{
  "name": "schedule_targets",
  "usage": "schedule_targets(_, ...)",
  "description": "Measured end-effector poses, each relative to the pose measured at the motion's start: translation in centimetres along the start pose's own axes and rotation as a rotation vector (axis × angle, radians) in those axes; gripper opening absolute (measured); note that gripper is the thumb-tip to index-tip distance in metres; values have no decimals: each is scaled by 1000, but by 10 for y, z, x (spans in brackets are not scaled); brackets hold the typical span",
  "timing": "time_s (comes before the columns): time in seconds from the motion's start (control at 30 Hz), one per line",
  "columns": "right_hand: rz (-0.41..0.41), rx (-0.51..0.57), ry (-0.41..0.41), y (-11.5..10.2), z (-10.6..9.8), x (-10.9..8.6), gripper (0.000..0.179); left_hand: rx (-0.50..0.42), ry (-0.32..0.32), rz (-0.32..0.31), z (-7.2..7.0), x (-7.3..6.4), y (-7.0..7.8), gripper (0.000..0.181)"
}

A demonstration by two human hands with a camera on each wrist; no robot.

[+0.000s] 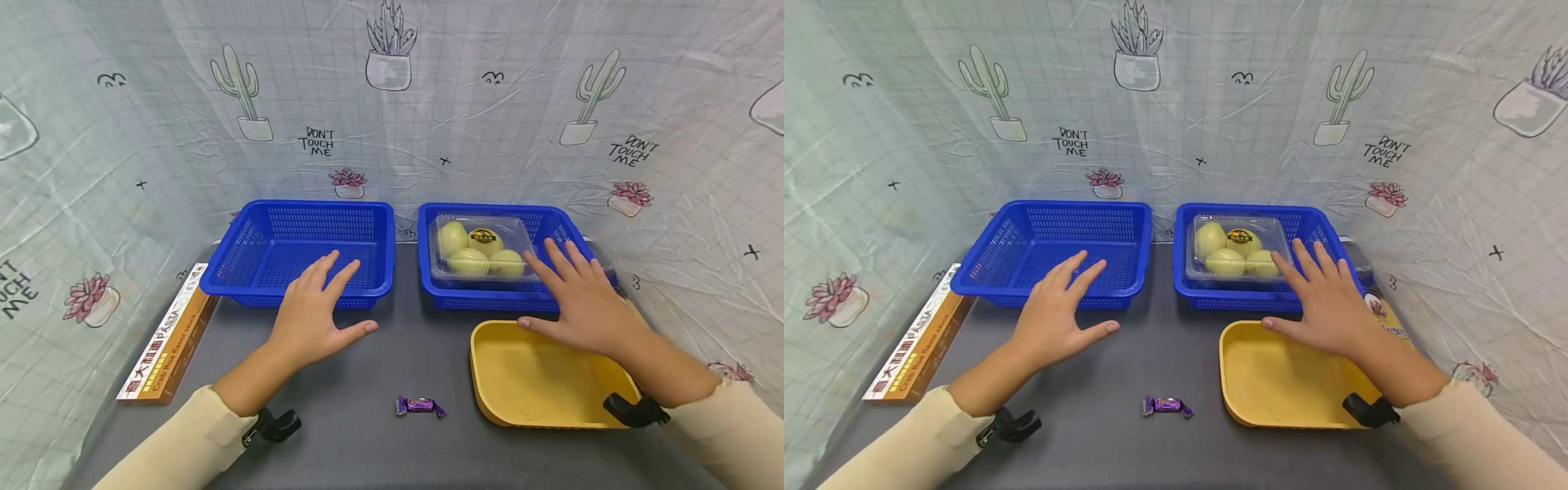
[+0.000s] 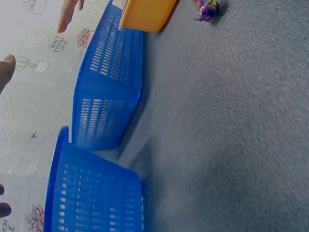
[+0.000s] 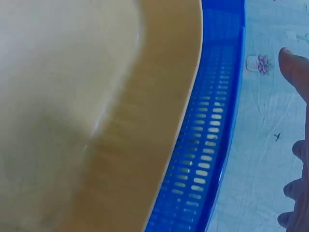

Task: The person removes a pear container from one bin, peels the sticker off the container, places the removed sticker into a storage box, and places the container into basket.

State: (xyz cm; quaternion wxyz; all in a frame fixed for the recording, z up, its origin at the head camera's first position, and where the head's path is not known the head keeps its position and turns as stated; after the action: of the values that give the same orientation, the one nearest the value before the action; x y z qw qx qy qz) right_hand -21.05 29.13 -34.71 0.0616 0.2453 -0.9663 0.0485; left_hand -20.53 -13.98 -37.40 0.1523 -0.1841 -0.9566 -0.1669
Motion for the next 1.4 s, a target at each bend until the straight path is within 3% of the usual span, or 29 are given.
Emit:
schedule_targets(0.33, 21, 102, 3, 15, -6, 9, 107, -39, 5, 19, 6, 9, 16, 106)
schedule_targets(0.83, 31, 146, -18, 29, -15, 17, 106, -79, 26, 36, 14, 21, 33, 105)
schedule_targets(1.03, 0, 213, -28, 33, -18, 20, 103, -109, 20, 22, 15, 30, 39, 104)
schedule_targets(1.4, -4, 212, -57, 44, -24, 30, 103, -165, 9, -28, 23, 46, 52, 97)
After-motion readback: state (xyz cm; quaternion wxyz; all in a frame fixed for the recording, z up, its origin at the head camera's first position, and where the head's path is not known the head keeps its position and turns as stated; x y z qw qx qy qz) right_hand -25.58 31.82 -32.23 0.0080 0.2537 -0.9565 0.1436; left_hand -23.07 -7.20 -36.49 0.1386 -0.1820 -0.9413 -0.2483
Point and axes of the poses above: each hand's wrist, its own x-axis towards the middle knuckle, its own z-axis out of the palm, y = z × x, the point moved 4 cm from there along x, towards the middle knuckle, and after that the axes turned 3 degrees about -z, right-handed, at the moved point
